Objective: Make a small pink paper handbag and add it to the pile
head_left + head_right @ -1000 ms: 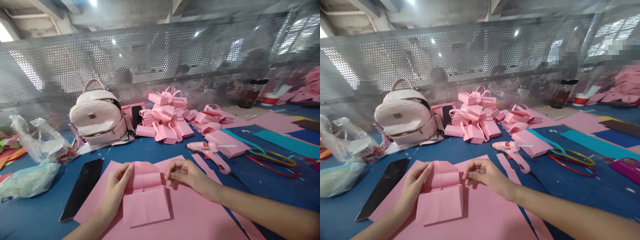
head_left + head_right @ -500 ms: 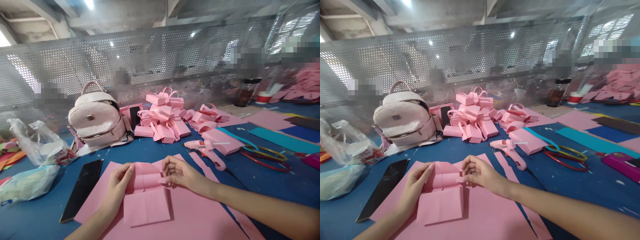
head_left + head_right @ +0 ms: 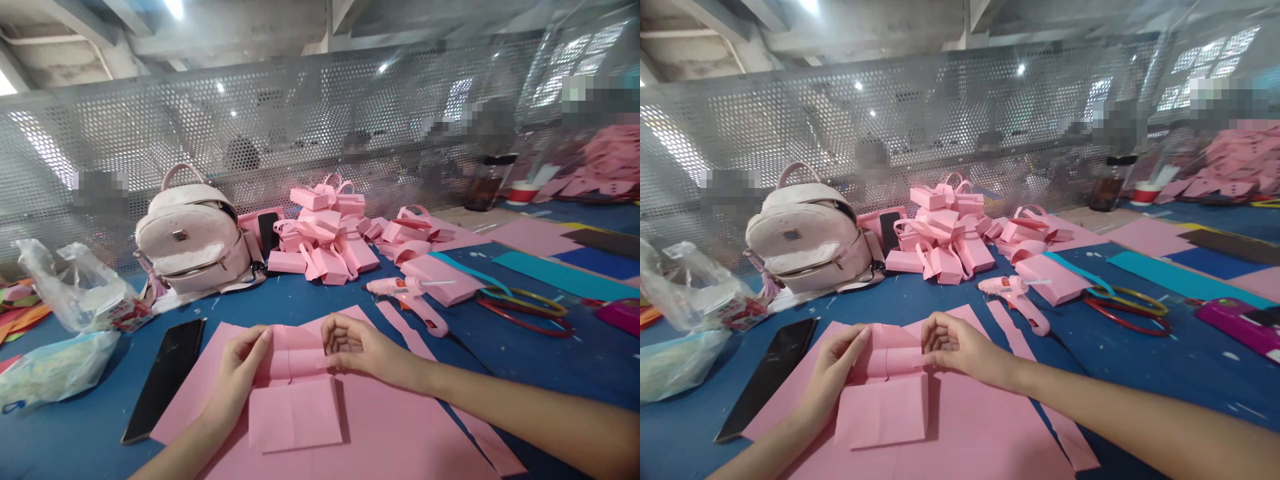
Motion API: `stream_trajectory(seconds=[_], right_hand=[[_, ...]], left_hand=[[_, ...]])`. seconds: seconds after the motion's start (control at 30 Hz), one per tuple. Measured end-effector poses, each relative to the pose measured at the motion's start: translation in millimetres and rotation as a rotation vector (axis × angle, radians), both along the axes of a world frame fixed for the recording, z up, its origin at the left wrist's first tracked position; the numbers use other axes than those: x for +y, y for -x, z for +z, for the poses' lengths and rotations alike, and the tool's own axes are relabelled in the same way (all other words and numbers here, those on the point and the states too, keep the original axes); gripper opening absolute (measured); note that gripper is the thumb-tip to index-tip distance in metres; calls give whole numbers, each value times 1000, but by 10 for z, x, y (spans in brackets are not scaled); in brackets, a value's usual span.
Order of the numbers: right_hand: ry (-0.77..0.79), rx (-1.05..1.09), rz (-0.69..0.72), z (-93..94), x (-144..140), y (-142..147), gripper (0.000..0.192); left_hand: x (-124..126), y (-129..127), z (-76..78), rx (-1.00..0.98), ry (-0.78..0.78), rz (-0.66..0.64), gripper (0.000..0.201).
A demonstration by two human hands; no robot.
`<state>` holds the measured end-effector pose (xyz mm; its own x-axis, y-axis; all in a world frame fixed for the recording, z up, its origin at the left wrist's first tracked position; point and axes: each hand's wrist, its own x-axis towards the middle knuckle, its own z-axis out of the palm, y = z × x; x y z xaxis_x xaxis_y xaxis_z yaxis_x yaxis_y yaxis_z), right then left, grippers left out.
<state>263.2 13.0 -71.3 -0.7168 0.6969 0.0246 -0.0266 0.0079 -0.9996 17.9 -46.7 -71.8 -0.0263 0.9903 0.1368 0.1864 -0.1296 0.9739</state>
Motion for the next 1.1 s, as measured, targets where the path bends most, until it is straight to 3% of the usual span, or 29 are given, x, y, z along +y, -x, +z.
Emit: stream_trajectory(seconds=[0.87, 1.1], right_hand=[[-80, -87, -79, 66, -105, 75, 27], [-139, -74, -154, 37, -109, 28, 36]], left_hand=[[-27, -57, 23, 67, -31, 14, 39], [-40, -66, 60, 52, -27, 51, 39]])
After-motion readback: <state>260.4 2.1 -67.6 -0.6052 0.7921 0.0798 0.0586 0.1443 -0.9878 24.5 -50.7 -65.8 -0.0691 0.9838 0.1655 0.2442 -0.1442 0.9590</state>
